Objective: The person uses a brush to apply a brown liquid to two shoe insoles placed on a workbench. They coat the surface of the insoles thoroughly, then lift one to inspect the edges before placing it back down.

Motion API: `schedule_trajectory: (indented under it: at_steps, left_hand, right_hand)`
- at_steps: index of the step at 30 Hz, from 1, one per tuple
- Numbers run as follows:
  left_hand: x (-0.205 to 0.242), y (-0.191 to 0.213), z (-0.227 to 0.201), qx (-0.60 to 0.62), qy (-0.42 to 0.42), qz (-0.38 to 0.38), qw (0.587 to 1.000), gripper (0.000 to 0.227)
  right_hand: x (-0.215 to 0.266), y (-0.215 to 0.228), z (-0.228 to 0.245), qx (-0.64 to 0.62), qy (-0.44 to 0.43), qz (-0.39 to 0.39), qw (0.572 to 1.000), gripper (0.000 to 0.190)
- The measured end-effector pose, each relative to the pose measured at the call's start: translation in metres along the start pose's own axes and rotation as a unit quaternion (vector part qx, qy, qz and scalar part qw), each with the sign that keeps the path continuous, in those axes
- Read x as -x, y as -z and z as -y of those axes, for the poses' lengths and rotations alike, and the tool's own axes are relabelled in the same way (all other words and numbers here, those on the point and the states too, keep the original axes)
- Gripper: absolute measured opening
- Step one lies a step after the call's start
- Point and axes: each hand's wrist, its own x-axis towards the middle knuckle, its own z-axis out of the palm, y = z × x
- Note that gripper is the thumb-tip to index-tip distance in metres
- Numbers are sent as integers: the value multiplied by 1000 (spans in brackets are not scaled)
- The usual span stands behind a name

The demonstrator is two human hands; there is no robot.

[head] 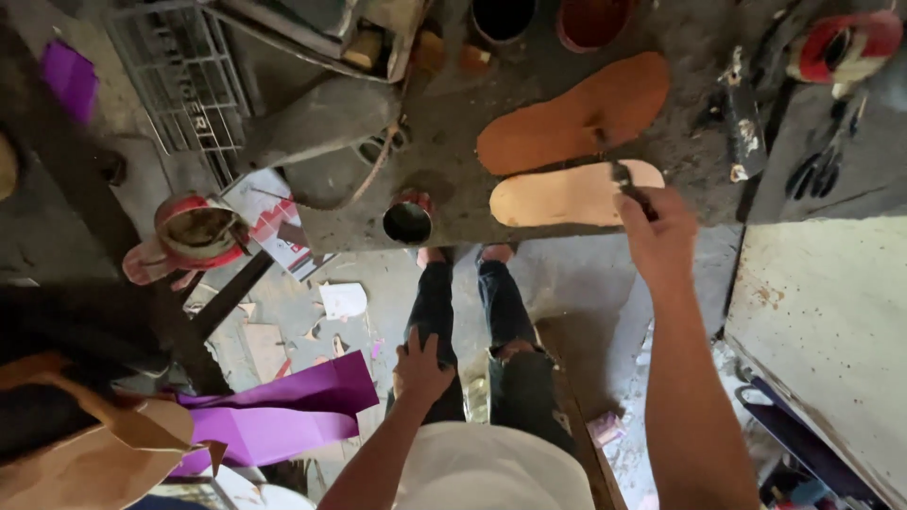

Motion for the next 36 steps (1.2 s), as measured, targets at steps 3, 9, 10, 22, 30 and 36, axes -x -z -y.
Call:
schedule_trajectory:
  at_steps: [3,9,10,22,30,36]
  left_hand:
    - [1,-9,3,-7,2,1,1000,77]
    - [3,-3,0,5,3,7,1000,77]
    - [2,-4,0,9,6,7,1000,78]
    - [2,-2,-3,5,8,0,1000,76]
    - [-5,-7,1,-11,9,16,1000,83]
    - [0,6,-5,-2,9,23,1000,80]
  right_hand:
    - [2,2,-11,-19,-25,-6,999,20]
    - [10,21,12,13,-32,-12,999,19]
    - [12,26,29,8,-41,6,999,19]
    - [39,0,28,38,34,-31,998,22]
    - [48,-17,29,-14,4,-45,999,14]
    - [49,-2,55,10,-9,-4,1000,14]
